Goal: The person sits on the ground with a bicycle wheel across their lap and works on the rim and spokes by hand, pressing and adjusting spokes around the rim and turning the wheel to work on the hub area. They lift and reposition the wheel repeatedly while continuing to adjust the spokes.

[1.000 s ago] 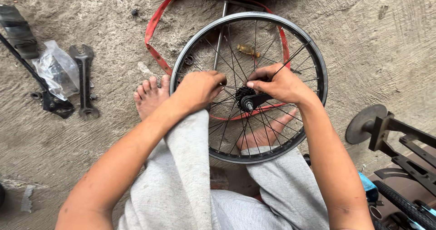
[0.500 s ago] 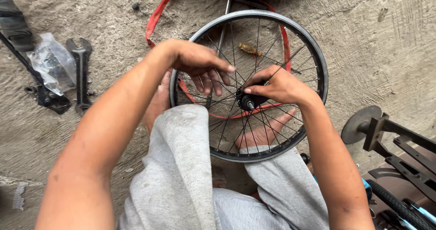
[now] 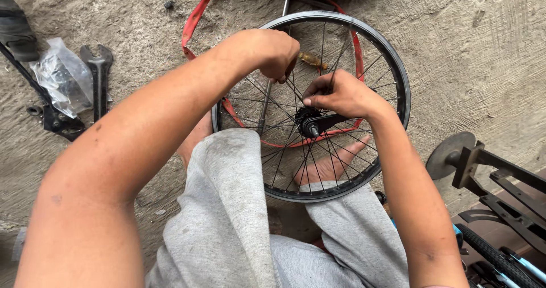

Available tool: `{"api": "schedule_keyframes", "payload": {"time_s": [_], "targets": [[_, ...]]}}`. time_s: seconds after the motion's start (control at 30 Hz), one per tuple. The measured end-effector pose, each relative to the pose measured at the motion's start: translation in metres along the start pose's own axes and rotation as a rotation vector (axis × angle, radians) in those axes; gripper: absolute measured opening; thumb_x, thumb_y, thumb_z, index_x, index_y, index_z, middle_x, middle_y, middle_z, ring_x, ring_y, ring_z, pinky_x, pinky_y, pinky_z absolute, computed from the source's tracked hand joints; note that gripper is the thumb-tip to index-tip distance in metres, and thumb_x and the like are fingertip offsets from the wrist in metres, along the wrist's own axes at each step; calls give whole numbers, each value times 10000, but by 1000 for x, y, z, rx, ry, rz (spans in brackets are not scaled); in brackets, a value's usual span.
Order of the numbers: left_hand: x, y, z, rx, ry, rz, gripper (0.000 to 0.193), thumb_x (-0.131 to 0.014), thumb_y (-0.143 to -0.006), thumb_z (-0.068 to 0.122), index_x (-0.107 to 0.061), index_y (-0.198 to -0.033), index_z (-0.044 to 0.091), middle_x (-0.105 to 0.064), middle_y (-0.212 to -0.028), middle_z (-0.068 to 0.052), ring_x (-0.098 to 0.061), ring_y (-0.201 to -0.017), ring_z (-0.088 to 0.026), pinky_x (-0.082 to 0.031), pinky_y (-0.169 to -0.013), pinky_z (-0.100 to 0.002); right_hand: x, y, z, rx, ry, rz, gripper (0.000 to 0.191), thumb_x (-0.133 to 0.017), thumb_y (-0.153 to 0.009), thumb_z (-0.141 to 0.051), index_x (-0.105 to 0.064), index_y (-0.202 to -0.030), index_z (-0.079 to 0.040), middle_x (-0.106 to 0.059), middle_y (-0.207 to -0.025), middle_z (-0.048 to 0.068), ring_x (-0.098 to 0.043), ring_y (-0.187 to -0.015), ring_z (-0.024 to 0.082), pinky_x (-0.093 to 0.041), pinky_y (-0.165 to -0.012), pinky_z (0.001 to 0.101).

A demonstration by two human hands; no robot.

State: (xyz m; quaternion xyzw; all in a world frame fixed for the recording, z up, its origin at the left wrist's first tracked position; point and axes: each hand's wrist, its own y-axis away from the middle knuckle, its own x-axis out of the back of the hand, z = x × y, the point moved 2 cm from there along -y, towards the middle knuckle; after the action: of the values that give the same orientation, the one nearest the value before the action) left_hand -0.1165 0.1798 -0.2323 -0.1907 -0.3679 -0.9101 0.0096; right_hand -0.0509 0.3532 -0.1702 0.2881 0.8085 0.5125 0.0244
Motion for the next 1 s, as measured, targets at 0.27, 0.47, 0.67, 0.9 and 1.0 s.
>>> {"api": "schedule_keyframes", "payload": {"time_s": [0.27,0.47,0.67,0.9,1.0], "targets": [[-32,20,-12,27,111,-51,210,-705,-898,162,-790,-1090,152,-811,-1008,-77,-755,-978,-232,-585,-842,-404,-4,-11,6,-76,-10,18,251,-715,-931,-250,-785,-1086,-65,-794,-896,37,-724,-825,116,-589,-774,293],[-38,10,13,41,44,2,275,-611,-850,27,-768,-1076,28,-738,-1111,-188,-719,-1031,-284,-568,-882,-415,7,-4,8,-85,-44,1,252,-674,-953,-228,-763,-1095,-38,-778,-866,60,-698,-753,141,-593,-742,318],[-55,-17,55,104,473,-128,435,-565,-1014,393,-750,-1004,0,-804,-929,-122,-777,-722,-236,-637,-699,-359,9,20,26,-11,-229,231,182,-692,-982,-150,-727,-1049,16,-751,-869,66,-681,-799,113,-558,-742,277],[-59,-43,54,116,508,-43,350,-772,-897,322,-768,-754,2,-760,-702,-76,-720,-584,-173,-614,-588,-329,6,47,52,84,-600,441,176,-644,-1005,-52,-664,-1148,49,-714,-905,90,-698,-815,149,-603,-749,291],[-61,-47,54,117,540,-22,275,-795,-874,248,-776,-742,7,-744,-671,-57,-716,-581,-166,-608,-595,-324,3,53,58,109,-671,491,182,-652,-1009,-49,-658,-1159,55,-709,-916,99,-701,-849,154,-626,-767,316]]}}
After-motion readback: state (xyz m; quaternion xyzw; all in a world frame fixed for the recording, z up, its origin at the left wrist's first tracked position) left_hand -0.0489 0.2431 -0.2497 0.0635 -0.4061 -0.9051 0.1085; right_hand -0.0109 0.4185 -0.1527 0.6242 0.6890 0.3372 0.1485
